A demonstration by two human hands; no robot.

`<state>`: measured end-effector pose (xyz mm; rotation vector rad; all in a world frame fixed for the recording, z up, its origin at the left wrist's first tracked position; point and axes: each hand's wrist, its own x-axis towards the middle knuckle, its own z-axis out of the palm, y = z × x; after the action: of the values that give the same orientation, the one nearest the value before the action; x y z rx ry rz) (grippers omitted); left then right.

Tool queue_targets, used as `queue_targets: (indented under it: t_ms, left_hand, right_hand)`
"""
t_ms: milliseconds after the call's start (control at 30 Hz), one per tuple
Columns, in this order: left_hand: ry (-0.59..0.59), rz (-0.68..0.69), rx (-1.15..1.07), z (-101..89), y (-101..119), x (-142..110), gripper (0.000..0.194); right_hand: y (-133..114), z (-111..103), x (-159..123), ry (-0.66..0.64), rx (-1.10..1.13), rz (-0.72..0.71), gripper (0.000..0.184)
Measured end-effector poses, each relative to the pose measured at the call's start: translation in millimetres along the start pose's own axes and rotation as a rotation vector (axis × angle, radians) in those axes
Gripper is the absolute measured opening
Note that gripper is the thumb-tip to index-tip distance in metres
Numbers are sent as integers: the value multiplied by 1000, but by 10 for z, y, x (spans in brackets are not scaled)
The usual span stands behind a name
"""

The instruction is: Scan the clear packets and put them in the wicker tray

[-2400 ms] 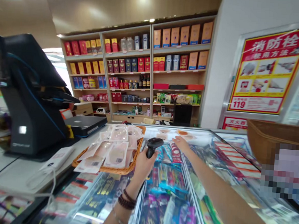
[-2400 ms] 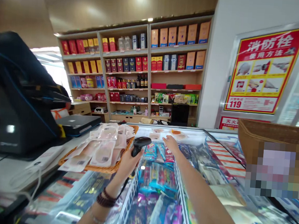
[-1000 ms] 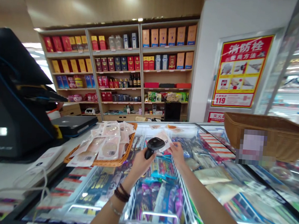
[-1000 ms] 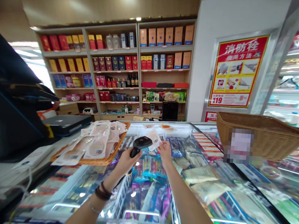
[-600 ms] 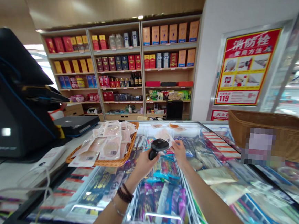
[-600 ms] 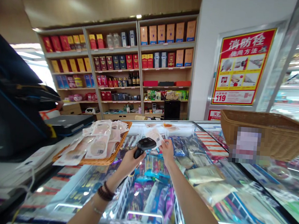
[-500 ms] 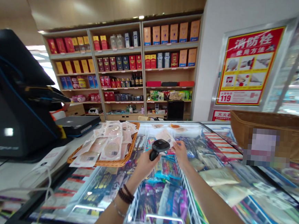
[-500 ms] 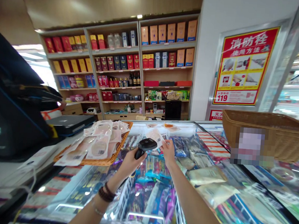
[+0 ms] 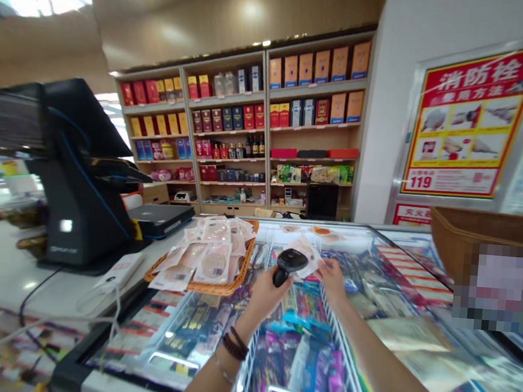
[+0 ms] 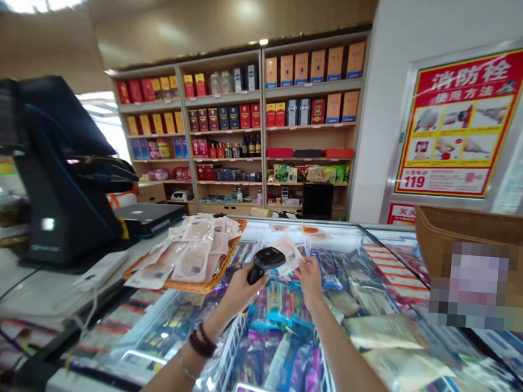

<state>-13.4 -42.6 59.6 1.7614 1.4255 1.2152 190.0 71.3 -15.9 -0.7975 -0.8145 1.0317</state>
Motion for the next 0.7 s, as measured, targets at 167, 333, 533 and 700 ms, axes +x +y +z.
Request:
queue_targets:
  t_ms: [167,333,533,700]
  left_hand:
    - [119,42,43,-314,138,68,17]
    - [248,27,71,-911,259,47,18]
    - [443,-55,162,-1722,161,-78,17]
    - [575,-94,197,-2235,-76,-265,25]
  right_hand:
    - [110,44,157,176,15,63,46]
    - [106,588,465,177,62,119,31]
    - [-57,1892,596,-29,84,151,31]
    - [23,2890,475,-238,34,185,38]
